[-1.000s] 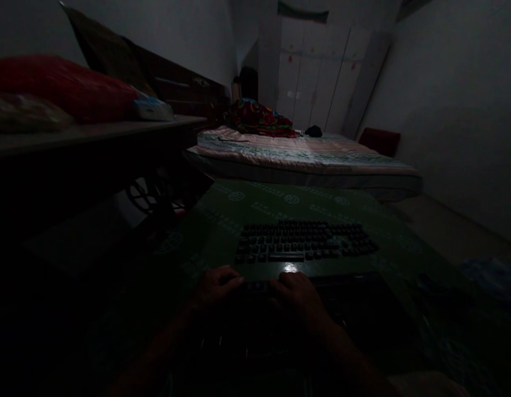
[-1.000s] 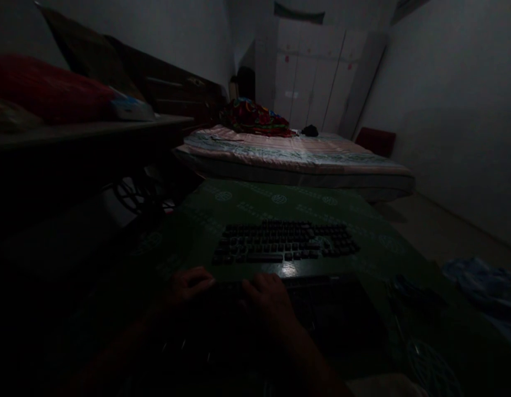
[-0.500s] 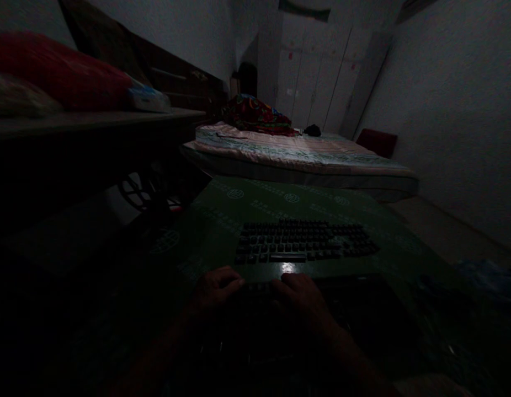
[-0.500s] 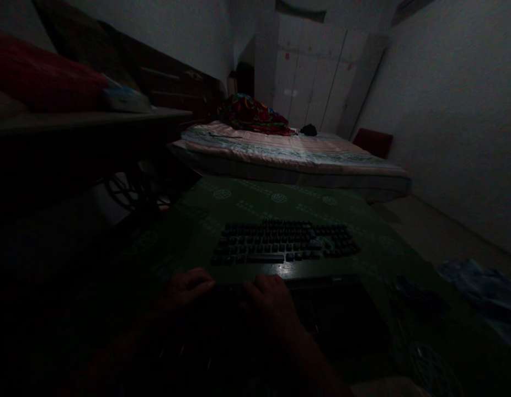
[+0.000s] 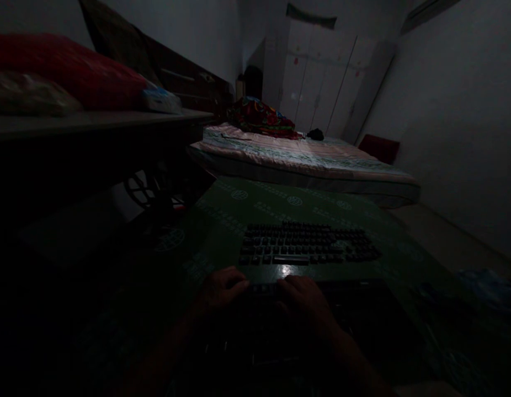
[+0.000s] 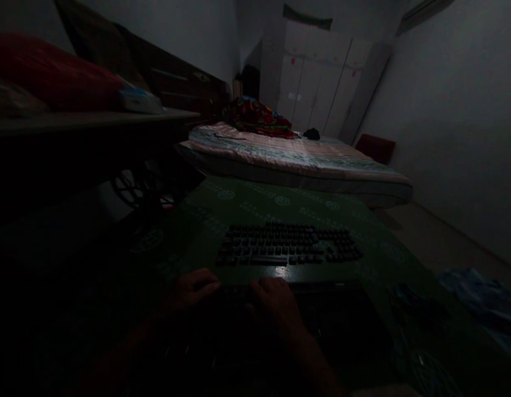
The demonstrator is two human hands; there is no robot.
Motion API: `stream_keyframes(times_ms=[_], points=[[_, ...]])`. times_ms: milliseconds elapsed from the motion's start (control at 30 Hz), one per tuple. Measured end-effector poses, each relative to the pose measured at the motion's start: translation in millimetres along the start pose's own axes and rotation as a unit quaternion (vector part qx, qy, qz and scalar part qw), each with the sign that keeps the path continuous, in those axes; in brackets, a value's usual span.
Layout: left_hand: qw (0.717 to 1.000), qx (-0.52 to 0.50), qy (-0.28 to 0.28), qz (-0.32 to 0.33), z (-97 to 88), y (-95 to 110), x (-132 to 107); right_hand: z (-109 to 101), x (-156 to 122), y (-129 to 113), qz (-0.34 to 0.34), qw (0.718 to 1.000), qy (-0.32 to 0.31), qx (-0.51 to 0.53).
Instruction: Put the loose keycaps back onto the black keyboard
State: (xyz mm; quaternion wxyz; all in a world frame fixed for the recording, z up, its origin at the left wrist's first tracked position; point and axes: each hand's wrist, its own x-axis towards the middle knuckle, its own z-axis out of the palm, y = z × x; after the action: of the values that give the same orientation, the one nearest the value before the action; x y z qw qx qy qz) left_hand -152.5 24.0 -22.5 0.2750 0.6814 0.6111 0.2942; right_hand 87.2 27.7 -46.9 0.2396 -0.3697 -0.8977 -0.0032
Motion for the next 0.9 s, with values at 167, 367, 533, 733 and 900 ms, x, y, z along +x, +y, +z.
stream_keyframes(times_ms=[167,367,533,733,900], points=[[1.0,-0.007,-0.001,0.008,0.2,-0.3,0.1,-2.8,0.3,-0.9,0.008,1.0,-0.008,0.003],[1.0,-0.012,0.003,0.011,1.8,-1.8,-0.1,-3.0,0.1,-0.7,-0.002,1.0,-0.004,0.003],[1.0,-0.011,0.001,0.013,2.1,-2.5,0.6,-0.4,-1.5,2.0,0.0,1.0,-0.006,0.003],[1.0,-0.009,-0.003,0.021,2.8,-4.3,1.3,0.0,1.2,2.9,0.009,1.0,-0.019,0.001],[0.999,-0.014,-0.001,0.028,4.4,-5.2,0.6,-4.5,4.0,7.5,-0.002,0.999,-0.05,0.02]])
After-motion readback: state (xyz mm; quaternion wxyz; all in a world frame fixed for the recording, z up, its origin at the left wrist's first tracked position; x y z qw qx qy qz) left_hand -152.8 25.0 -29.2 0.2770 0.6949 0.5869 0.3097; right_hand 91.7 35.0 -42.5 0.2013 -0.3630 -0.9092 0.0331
